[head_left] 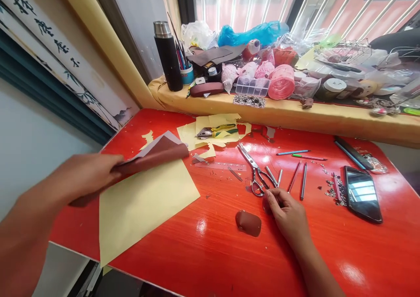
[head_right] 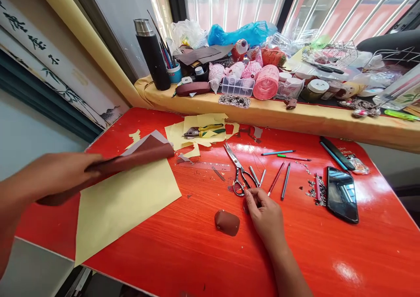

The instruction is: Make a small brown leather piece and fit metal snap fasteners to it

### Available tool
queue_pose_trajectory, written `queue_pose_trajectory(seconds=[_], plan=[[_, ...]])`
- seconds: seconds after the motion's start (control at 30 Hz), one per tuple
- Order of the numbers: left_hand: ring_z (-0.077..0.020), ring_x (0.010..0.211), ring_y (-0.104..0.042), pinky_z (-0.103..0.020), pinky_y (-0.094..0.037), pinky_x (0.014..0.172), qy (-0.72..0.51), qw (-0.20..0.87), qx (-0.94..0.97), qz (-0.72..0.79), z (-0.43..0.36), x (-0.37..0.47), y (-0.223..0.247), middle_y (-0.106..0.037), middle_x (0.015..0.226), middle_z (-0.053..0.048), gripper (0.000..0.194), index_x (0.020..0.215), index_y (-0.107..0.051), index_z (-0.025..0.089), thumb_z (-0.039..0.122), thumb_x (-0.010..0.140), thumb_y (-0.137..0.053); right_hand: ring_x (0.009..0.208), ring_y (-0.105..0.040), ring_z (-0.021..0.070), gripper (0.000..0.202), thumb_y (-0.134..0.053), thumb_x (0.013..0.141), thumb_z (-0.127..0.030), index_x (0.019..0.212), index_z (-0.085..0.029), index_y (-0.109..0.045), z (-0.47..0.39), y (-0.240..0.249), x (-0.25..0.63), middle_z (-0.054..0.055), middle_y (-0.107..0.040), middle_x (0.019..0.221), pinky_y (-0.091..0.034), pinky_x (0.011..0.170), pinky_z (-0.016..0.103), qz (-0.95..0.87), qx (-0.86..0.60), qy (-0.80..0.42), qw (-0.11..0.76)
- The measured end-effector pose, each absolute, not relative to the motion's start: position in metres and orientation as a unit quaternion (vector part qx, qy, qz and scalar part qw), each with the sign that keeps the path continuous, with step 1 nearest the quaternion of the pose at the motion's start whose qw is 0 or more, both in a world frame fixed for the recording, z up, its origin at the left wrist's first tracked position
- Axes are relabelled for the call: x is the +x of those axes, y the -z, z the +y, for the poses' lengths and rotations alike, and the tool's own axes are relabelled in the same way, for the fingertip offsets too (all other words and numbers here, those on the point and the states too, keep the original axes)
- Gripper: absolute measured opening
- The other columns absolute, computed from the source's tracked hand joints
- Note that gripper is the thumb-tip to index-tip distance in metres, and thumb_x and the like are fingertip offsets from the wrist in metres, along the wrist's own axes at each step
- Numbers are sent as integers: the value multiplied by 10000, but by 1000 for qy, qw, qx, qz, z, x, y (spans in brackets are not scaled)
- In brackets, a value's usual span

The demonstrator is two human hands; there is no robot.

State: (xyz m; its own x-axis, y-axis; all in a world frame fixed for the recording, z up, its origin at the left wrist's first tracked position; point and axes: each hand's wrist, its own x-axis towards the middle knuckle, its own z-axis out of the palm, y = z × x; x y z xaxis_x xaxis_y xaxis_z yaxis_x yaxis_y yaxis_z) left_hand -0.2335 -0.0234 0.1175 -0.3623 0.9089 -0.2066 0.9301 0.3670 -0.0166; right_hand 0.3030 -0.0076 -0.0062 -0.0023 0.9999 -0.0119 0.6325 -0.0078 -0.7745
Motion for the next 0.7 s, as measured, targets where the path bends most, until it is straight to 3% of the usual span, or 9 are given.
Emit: queue_pose_trajectory(seconds=[0.1, 0.2, 0.27, 0.37, 0.43, 0.53, 0.7], plan=[[-348, 1034, -757, -416, -612, 783, 141, 228, 593, 760, -29, -233, -103, -810, 1146, 58, 612, 1275, -708, 543, 738, 695, -716, 529, -586, 173, 450, -532, 982, -629, 862, -228, -695, -8, 5, 302, -7, -645, 582, -444, 564, 276, -639, -639, -307, 299], [-345, 1232, -708, -443, -617, 923, 63, 216, 622, 750, -24, -217, -90, -725, 1384, 88, 644, 1431, -592, 575, 769, 817, -615, 533, -578, 173, 445, -529, 991, -624, 859, -229, -687, -9, 6, 302, -7, -637, 581, -435, 560, 276, -636, -637, -309, 306], [-370, 1341, -641, -505, -580, 1031, -2, 138, 646, 750, -16, -197, -71, -639, 1508, 79, 603, 1453, -592, 532, 742, 891, -532, 538, -582, 177, 452, -528, 993, -632, 868, -228, -687, -9, 7, 302, -4, -636, 587, -435, 553, 275, -635, -636, -311, 311], [-349, 1576, -367, -517, -346, 1286, -62, 80, 728, 678, -6, -168, -27, -428, 1688, -9, 777, 1617, -456, 354, 698, 921, -488, 545, -591, 181, 461, -529, 992, -643, 875, -226, -687, -9, 9, 303, 4, -643, 602, -443, 550, 276, -634, -634, -314, 313], [-320, 1607, -306, -534, -269, 1319, -64, 77, 738, 668, -3, -160, 1, -377, 1712, -46, 742, 1638, -429, 298, 633, 976, -412, 545, -590, 181, 462, -526, 998, -640, 879, -225, -689, -10, 10, 303, 8, -651, 611, -448, 553, 276, -634, -632, -314, 316], [-272, 1622, -270, -527, -176, 1345, -47, 89, 753, 650, -3, -170, 25, -338, 1729, -11, 678, 1636, -423, 335, 603, 1017, -355, 548, -583, 177, 453, -526, 1008, -625, 875, -223, -686, -9, 10, 303, 6, -647, 607, -450, 559, 273, -635, -626, -322, 320], [-306, 1576, -376, -490, -287, 1314, -37, 122, 779, 614, 10, -200, 13, -444, 1678, 9, 669, 1548, -553, 383, 689, 966, -434, 553, -580, 175, 440, -536, 1007, -619, 866, -226, -675, -9, 9, 303, -3, -626, 596, -449, 559, 270, -634, -617, -335, 324]])
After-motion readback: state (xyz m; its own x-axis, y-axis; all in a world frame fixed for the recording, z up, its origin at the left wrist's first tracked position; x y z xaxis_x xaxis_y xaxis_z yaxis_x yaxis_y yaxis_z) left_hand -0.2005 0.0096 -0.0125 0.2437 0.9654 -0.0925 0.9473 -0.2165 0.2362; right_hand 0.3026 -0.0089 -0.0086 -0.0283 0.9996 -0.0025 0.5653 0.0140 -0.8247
